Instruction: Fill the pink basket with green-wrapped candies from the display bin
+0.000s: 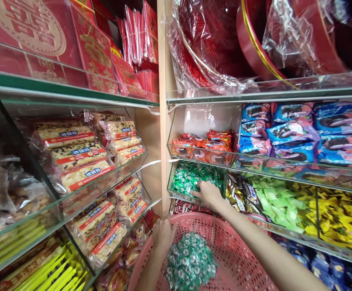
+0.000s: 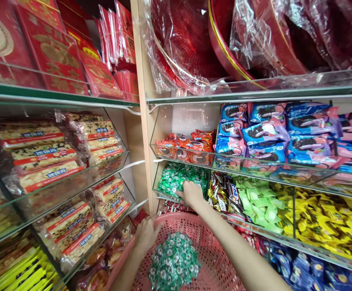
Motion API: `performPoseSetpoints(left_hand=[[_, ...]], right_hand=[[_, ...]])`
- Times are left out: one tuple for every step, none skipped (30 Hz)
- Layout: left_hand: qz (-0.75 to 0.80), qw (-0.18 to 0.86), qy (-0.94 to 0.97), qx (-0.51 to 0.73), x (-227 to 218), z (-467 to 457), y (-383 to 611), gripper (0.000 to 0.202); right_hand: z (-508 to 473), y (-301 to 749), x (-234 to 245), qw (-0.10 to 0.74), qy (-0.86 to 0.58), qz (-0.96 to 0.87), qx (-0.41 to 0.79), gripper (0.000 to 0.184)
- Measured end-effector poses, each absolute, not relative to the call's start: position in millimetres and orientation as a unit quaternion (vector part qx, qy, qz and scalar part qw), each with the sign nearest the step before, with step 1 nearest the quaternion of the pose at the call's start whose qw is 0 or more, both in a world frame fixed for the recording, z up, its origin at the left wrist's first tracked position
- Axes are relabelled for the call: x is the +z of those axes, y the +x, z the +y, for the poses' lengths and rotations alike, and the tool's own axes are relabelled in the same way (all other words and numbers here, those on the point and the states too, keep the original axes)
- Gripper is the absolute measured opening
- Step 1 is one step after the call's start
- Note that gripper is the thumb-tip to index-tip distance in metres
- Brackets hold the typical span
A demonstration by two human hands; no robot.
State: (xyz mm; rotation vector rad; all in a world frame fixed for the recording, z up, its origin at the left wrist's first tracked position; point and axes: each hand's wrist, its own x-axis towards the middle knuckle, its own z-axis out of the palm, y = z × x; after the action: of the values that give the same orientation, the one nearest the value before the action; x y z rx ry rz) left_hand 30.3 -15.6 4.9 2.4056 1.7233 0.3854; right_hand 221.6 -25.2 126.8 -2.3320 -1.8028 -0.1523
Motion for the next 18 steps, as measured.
performPoseSetpoints(left_hand=[[0.574,0.077,0.805,0.13,5,-15,30,0.042],[0.574,0.076,0.805,0.129,5,-15,30,0.041],[0.573,0.074,0.806,0.128,5,-15,30,0.041],[0.571,0.072,0.808,0.127,4,-14,30,0.04],[0.57,0.07,0.809,0.126,4,-14,30,0.04],[0.569,0.068,0.81,0.126,4,-14,30,0.041],[0.566,0.065,0.812,0.127,3,-14,30,0.041],[0.564,0.063,0.814,0.127,3,-14,30,0.042],[0.562,0.062,0.815,0.126,4,-14,30,0.041],[0.561,0.062,0.816,0.123,4,-14,30,0.042],[0.561,0.064,0.816,0.121,4,-14,31,0.042],[0.562,0.066,0.816,0.119,5,-15,31,0.042],[0.564,0.066,0.814,0.119,5,-15,31,0.041],[0.565,0.067,0.814,0.118,5,-15,31,0.04],[0.566,0.066,0.813,0.118,5,-15,31,0.04],[0.567,0.065,0.812,0.118,5,-15,31,0.039],[0.568,0.064,0.812,0.119,5,-15,31,0.039],[0.568,0.063,0.812,0.119,4,-15,31,0.039]], right_hand=[[-24,222,124,0.095,-0.786,-0.609,-0.048,0.034],[-23,223,121,0.1,-0.786,-0.609,-0.047,0.031],[-23,223,118,0.107,-0.785,-0.608,-0.046,0.028],[-23,224,116,0.117,-0.784,-0.608,-0.042,0.026],[-23,225,115,0.131,-0.784,-0.605,-0.036,0.024],[-23,226,114,0.148,-0.783,-0.603,-0.028,0.021],[-24,227,114,0.17,-0.78,-0.602,-0.019,0.017],[-24,229,115,0.196,-0.773,-0.603,-0.011,0.014],[-26,230,117,0.227,-0.762,-0.607,-0.003,0.012],[-29,230,120,0.262,-0.746,-0.612,0.001,0.013],[-33,229,123,0.302,-0.725,-0.619,0.004,0.015],[-39,227,127,0.343,-0.701,-0.625,0.006,0.017],[-46,224,130,0.382,-0.677,-0.629,0.009,0.019],[-54,219,132,0.416,-0.652,-0.633,0.014,0.021],[-62,213,133,0.442,-0.63,-0.638,0.026,0.023],[-70,206,131,0.458,-0.61,-0.644,0.045,0.025],[-77,199,126,0.466,-0.594,-0.652,0.071,0.027],[-82,193,118,0.467,-0.582,-0.658,0.099,0.027]])
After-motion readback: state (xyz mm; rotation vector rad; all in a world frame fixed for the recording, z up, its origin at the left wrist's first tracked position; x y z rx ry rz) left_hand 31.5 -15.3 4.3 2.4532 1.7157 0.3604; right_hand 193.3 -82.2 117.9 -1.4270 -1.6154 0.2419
